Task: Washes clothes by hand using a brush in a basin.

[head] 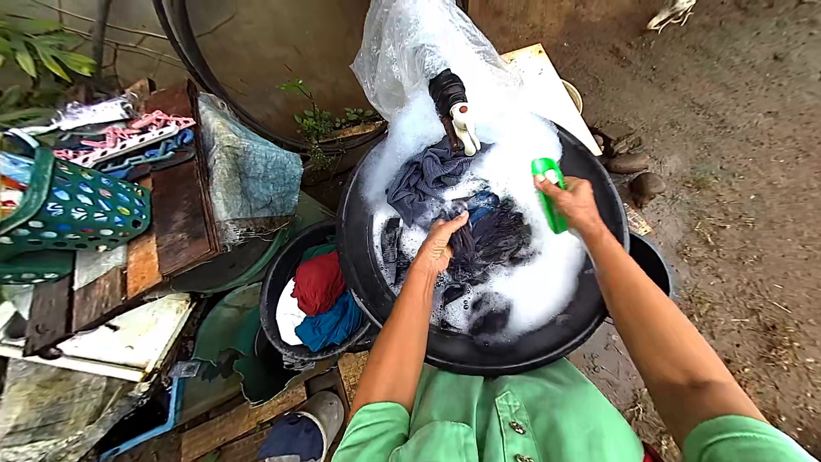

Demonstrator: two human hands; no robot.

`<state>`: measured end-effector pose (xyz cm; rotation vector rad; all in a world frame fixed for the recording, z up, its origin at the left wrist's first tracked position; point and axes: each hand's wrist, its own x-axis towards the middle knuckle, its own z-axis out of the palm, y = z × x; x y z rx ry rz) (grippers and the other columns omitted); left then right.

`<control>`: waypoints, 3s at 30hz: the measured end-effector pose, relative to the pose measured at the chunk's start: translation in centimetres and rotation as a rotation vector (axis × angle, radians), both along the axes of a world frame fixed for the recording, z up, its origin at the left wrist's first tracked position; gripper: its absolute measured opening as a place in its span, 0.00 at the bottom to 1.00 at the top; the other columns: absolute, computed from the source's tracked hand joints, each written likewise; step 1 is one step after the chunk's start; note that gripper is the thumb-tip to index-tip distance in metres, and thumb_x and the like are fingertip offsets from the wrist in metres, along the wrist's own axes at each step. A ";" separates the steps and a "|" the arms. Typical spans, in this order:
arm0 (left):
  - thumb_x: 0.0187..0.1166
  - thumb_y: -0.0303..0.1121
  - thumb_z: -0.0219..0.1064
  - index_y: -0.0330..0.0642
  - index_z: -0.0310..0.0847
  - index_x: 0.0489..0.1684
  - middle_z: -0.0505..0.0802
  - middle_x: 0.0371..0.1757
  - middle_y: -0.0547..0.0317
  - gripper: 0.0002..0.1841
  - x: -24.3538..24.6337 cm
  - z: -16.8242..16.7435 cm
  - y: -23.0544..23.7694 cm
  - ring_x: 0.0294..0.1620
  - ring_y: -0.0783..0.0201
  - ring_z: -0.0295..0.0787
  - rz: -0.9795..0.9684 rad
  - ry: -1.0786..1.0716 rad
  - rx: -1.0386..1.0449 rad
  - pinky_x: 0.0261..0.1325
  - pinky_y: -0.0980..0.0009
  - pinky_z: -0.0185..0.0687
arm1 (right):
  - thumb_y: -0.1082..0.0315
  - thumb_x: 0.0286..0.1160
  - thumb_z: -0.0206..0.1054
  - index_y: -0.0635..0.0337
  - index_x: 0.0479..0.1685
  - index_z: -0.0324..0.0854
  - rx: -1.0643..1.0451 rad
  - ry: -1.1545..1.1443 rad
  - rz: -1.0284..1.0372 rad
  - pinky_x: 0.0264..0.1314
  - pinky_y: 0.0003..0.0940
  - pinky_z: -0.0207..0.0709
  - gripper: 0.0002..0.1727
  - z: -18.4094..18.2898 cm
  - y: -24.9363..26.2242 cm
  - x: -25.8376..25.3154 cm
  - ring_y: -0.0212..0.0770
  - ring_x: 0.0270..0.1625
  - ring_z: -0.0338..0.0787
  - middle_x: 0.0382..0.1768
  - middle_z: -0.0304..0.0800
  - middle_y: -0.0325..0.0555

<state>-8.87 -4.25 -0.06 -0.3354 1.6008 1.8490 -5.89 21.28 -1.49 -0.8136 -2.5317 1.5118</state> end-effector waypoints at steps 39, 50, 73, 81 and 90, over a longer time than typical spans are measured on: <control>0.78 0.33 0.70 0.43 0.72 0.69 0.90 0.55 0.59 0.22 0.3 6.8 -5.5 0.55 0.68 0.88 0.040 0.517 0.070 0.59 0.65 0.87 | 0.73 0.83 0.55 0.40 0.39 0.83 -0.422 0.818 -0.058 0.45 0.19 0.88 0.15 11.3 -0.8 5.5 0.16 0.37 0.91 0.33 0.94 0.18; 0.93 0.32 0.52 0.38 0.78 0.52 0.88 0.39 0.61 0.10 2.4 5.0 -2.1 0.40 0.72 0.86 0.036 0.279 -0.137 0.50 0.70 0.84 | 0.56 0.78 0.72 0.73 0.47 0.80 -0.191 0.331 0.257 0.30 0.44 0.81 0.22 4.5 -14.6 3.3 0.43 0.24 0.85 0.24 0.84 0.51; 0.84 0.23 0.58 0.53 0.86 0.44 0.96 0.43 0.70 0.12 1.6 15.5 -4.3 0.47 0.74 0.93 0.032 0.830 0.480 0.58 0.71 0.90 | 0.75 0.82 0.60 0.64 0.54 0.83 -0.431 0.047 0.315 0.39 0.33 0.82 0.09 -1.4 -7.1 1.8 0.31 0.33 0.85 0.34 0.87 0.43; 0.62 0.35 0.85 0.60 0.75 0.69 0.92 0.61 0.80 0.33 1.2 14.9 -10.0 0.62 0.78 0.88 -0.050 1.065 0.300 0.68 0.74 0.86 | 0.68 0.87 0.53 0.37 0.44 0.80 -0.637 0.704 0.057 0.46 0.18 0.88 0.13 9.2 -0.6 4.0 0.16 0.39 0.91 0.35 0.93 0.18; 0.91 0.33 0.58 0.39 0.73 0.66 0.86 0.50 0.57 0.13 1.9 6.0 -5.0 0.48 0.69 0.85 0.373 0.268 -0.143 0.53 0.67 0.84 | 0.59 0.83 0.65 0.70 0.47 0.79 -0.392 0.304 0.224 0.29 0.33 0.83 0.18 7.0 -13.1 0.3 0.31 0.22 0.82 0.24 0.82 0.41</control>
